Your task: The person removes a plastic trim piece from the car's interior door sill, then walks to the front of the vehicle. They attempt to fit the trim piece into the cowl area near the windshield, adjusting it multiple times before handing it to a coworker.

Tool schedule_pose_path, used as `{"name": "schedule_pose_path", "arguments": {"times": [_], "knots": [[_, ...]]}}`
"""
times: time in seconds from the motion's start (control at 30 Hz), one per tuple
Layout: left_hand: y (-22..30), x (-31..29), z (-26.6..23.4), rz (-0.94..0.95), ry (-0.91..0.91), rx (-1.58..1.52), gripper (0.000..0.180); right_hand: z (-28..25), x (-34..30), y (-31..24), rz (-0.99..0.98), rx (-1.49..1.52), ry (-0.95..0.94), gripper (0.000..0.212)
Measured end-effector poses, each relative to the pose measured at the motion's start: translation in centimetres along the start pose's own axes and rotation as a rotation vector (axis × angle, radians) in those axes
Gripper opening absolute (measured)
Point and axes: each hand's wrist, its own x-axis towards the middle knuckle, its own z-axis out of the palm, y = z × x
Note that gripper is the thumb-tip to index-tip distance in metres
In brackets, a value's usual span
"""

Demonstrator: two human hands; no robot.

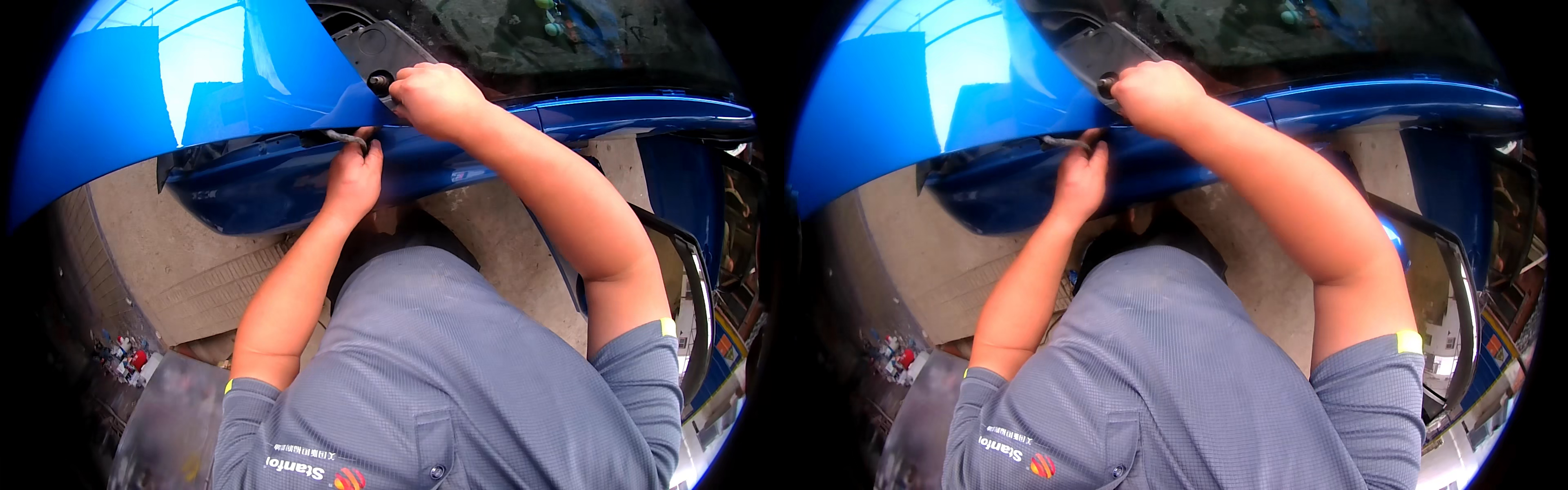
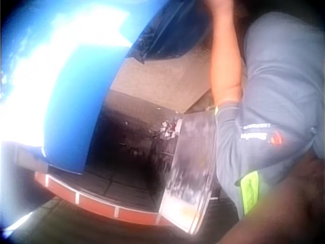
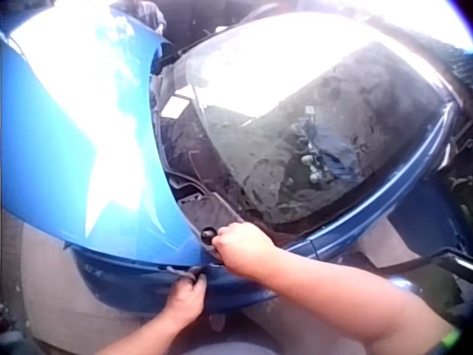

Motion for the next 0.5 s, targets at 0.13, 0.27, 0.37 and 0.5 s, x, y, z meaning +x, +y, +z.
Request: {"name": "schedule_pose_path", "arguments": {"times": [0.13,0.27,0.37,0.5], "knots": [[-0.6,1.1,0.1,-0.019,-0.025,0.011,0.038,1.0,-0.1,-0.1,-0.034,-0.027,0.084,0.014],[1.4,0.6,-0.5,-0.305,-0.161,-0.348,0.041,1.2,-0.6,0.3,-0.033,0.074,0.088,0.013],[2.9,0.6,-0.8,-0.423,-0.234,-0.627,0.029,0.0,-1.0,1.6,-0.107,0.195,-0.013,0.013],[2.9,0.7,-0.6,-0.45,-0.258,-0.854,0.006,-0.9,-1.1,2.0,-0.183,0.102,-0.083,0.019]]}}
